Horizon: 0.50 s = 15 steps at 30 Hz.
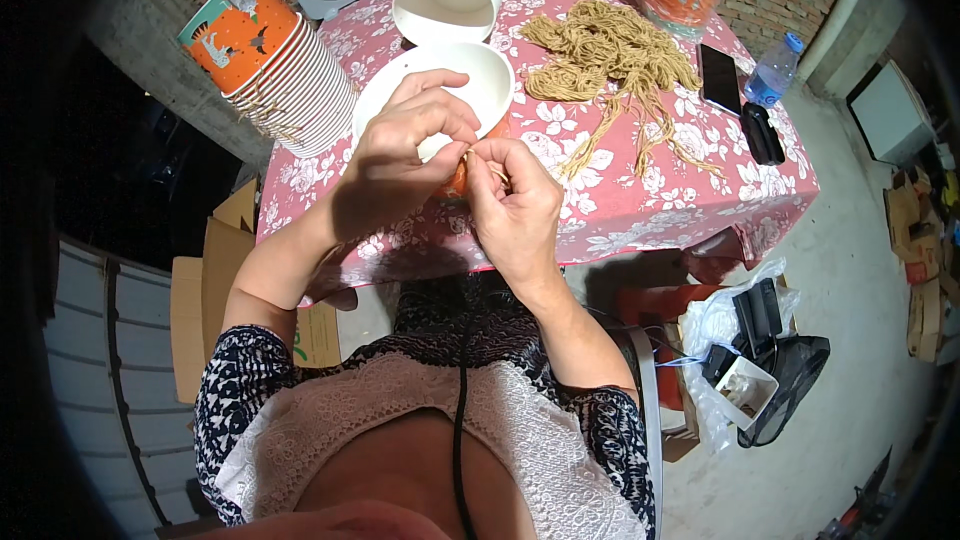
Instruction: Tying decorative or functional rope handles onto paper buckets.
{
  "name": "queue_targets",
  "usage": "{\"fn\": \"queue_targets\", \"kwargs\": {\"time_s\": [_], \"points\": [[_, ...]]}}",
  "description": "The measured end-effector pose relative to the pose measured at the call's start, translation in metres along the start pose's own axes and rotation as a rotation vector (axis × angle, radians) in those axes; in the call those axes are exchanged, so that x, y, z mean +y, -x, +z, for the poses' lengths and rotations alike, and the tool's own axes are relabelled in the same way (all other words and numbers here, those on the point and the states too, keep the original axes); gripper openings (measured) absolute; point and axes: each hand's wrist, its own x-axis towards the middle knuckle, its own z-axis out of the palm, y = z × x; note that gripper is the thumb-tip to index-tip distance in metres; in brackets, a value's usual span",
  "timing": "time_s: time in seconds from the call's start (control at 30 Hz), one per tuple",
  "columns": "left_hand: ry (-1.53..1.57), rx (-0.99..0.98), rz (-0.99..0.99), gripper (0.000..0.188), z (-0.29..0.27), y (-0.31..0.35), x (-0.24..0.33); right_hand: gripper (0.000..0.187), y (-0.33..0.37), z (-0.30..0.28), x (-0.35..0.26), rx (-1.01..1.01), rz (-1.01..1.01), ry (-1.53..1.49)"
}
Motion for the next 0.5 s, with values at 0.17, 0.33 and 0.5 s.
{"fn": "queue_targets", "kwargs": {"time_s": [0.17,0.33,0.5], "points": [[0.008,-0.020,-0.036,0.008,0.0002,-0.0002,0.0008,0.009,0.0002,-0.0002,-0.0021,0.005,0.017,-0.032],[0.026,-0.053,-0.079,0.009,-0.0013,-0.0009,0.0036,0.006,-0.0025,0.0001,0.0006,0.046,-0.043,-0.008],[-0.029,-0.015,0.011,0.012,0.0005,-0.0006,-0.0029,0.007,-0.0040,0.0017,-0.0019,0.045,-0.006,-0.037]]}}
